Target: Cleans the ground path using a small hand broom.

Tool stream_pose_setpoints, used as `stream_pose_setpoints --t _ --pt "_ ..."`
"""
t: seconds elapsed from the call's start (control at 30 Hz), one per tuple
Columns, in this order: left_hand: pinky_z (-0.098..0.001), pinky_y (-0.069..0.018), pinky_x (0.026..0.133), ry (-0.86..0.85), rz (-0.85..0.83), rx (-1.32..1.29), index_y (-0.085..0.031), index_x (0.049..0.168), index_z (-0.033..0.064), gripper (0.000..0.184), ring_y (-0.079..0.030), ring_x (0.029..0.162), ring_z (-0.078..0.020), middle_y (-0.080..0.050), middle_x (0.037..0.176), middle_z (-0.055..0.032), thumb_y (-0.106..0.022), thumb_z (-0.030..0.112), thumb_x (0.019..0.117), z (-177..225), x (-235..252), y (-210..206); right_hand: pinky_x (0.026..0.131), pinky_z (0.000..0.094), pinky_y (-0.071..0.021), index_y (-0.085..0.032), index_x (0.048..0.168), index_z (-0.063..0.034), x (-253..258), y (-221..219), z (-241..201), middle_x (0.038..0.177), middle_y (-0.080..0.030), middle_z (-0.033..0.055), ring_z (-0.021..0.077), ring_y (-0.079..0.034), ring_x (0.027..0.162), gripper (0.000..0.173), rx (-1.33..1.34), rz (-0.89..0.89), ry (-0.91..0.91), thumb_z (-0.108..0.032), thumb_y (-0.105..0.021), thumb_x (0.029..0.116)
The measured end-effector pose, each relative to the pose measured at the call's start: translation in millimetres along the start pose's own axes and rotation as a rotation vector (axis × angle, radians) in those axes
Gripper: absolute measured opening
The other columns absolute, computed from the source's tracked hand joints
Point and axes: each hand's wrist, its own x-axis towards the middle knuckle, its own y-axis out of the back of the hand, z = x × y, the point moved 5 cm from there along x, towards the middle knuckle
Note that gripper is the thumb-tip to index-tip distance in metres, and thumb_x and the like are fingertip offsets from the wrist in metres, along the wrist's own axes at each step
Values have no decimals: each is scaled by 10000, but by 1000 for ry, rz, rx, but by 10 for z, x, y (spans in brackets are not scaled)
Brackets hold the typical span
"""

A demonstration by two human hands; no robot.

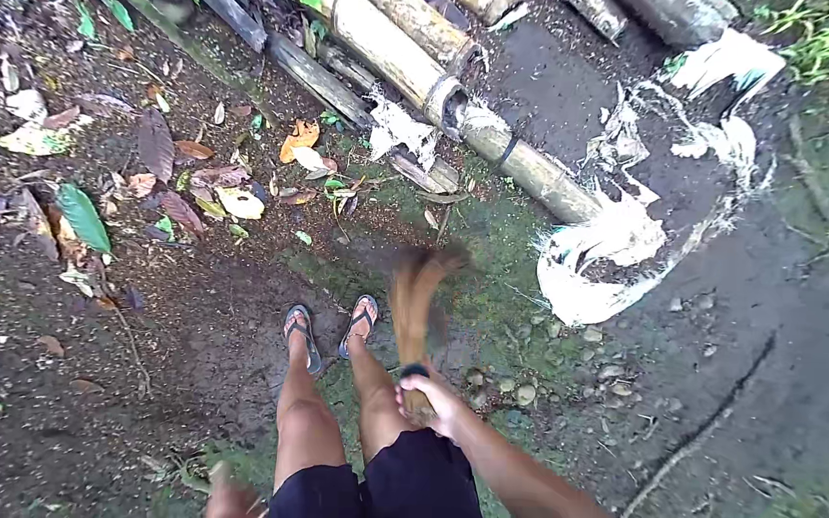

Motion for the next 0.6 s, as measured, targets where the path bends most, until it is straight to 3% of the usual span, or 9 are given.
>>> stream_pose_setpoints --t 0.03,0.07,0.13,0.23,0.3,0.4,0.43,0.53,0.6 --pt "-546 -529 907 -14 41 15 -521 1429 61 778 -645 1106 -316 -649 1266 -214 -206 662 1047 162 -19 -597 668 417 -591 -99 1606 -256 86 -168 -67 968 -626 136 253 -671 780 884 -16 -86 -48 -80 -621 915" --pt "-469 -551 936 -6 -47 69 -556 1401 114 703 -665 1095 -226 -682 1231 -129 -221 630 1060 310 -53 -1033 654 407 -592 -86 1611 -266 95 -268 -124 968 -624 134 249 -672 770 896 -29 -158 -78 -76 -616 914" --pt "-472 -565 918 44 -230 76 -598 1354 135 614 -684 1071 -220 -709 1179 -110 -308 592 1066 363 -218 -1383 631 381 -576 -120 1600 -270 -125 -190 -198 980 -634 125 231 -662 760 897 -45 -238 -87 -107 -624 877" --pt "-422 -541 976 11 -307 182 -564 1399 126 606 -662 1130 -176 -686 1255 -97 -237 538 1097 313 -391 -1284 590 371 -585 -94 1627 -297 -645 252 -283 990 -672 134 231 -679 716 1080 -67 -304 -19 -190 -737 766" --pt "-378 -520 1008 -24 -292 267 -548 1411 105 626 -640 1156 -130 -667 1289 -91 -174 505 1108 240 -459 -1197 617 390 -605 -69 1631 -315 -1051 527 -373 995 -677 139 246 -691 725 1145 -57 -347 38 -206 -802 758" --pt "-402 -481 1055 42 -271 283 -504 1450 70 636 -601 1223 -154 -621 1361 -125 -158 485 1115 131 -558 -1033 611 417 -618 -30 1622 -292 -1486 905 -443 995 -686 161 282 -707 728 1180 14 -203 181 -184 -819 752" --pt "-382 -500 1014 60 -271 261 -506 1436 79 629 -608 1173 -128 -633 1320 -103 -153 488 1114 91 -587 -995 605 423 -619 -22 1615 -282 -1540 1020 -492 995 -686 161 287 -710 728 1183 43 -113 232 -189 -822 749" --pt "-347 -529 947 82 -296 248 -525 1403 128 623 -622 1093 -82 -660 1240 -45 -143 517 1102 -44 -514 -841 589 406 -614 -39 1608 -277 -1284 1283 -772 967 -661 127 254 -700 728 1116 108 173 361 -223 -773 769" --pt "-403 -502 1001 70 -195 383 -552 1394 80 641 -613 1160 -156 -648 1282 -110 -186 520 1106 0 -444 -800 610 372 -599 -206 1531 -216 -746 1298 -1154 927 -636 102 213 -679 725 813 167 231 439 -181 -645 848"
